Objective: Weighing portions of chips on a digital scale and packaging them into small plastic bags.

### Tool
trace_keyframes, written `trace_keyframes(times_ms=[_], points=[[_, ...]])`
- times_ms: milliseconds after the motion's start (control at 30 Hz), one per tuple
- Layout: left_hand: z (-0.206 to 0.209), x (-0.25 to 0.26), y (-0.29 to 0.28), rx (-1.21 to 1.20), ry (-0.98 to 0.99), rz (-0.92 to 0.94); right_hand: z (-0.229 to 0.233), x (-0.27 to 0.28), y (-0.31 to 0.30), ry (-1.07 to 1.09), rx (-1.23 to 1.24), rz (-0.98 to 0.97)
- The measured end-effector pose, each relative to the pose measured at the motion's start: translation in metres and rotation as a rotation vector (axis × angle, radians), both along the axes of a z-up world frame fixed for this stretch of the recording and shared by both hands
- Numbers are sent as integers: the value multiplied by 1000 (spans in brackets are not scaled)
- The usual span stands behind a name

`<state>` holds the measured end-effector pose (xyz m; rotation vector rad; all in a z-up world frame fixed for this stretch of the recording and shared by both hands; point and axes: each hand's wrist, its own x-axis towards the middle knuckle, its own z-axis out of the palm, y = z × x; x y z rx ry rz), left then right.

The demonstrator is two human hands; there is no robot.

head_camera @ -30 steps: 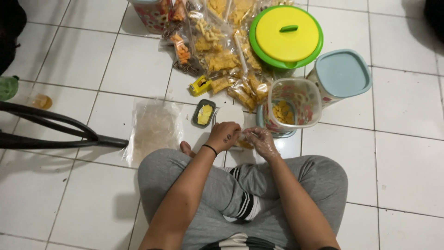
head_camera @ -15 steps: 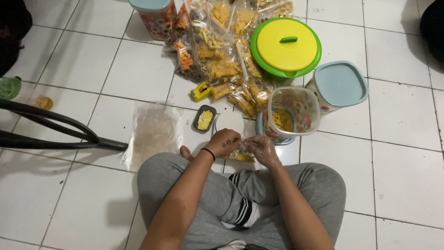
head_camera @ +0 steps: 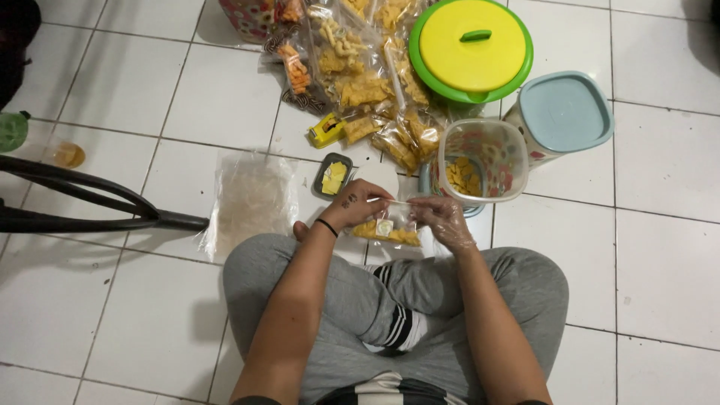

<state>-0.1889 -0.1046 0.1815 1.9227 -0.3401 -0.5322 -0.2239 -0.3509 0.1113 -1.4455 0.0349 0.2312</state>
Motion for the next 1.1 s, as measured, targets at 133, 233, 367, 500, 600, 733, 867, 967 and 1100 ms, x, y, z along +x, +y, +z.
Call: trace_keyframes(times_ms=[133, 233, 367, 500, 600, 733, 867, 967, 1100], points=[[-6, 8, 5, -248, 178, 52, -5, 1, -4, -3, 41, -10], [-25, 12, 6, -382, 176, 87, -6, 1, -5, -68, 63, -23], [-30, 13, 2, -397, 163, 108, -5, 1, -6, -169, 26, 9], [-33, 15, 3, -309, 103, 106, 8, -1, -3, -231, -25, 17], [-25, 13, 5, -244, 128, 95, 23, -5, 1, -160, -43, -29], [-23, 9, 8, -165, 138, 44, 30, -5, -2, -120, -75, -34], [-36, 10, 7, -173, 116, 60, 22, -5, -4, -102, -155, -6], [-41, 13, 8, -198, 116, 98, 23, -2, -7, -120, -244, 23], [-48, 10, 4, -135, 44, 80, 26, -1, -12, -125, -408, 114]])
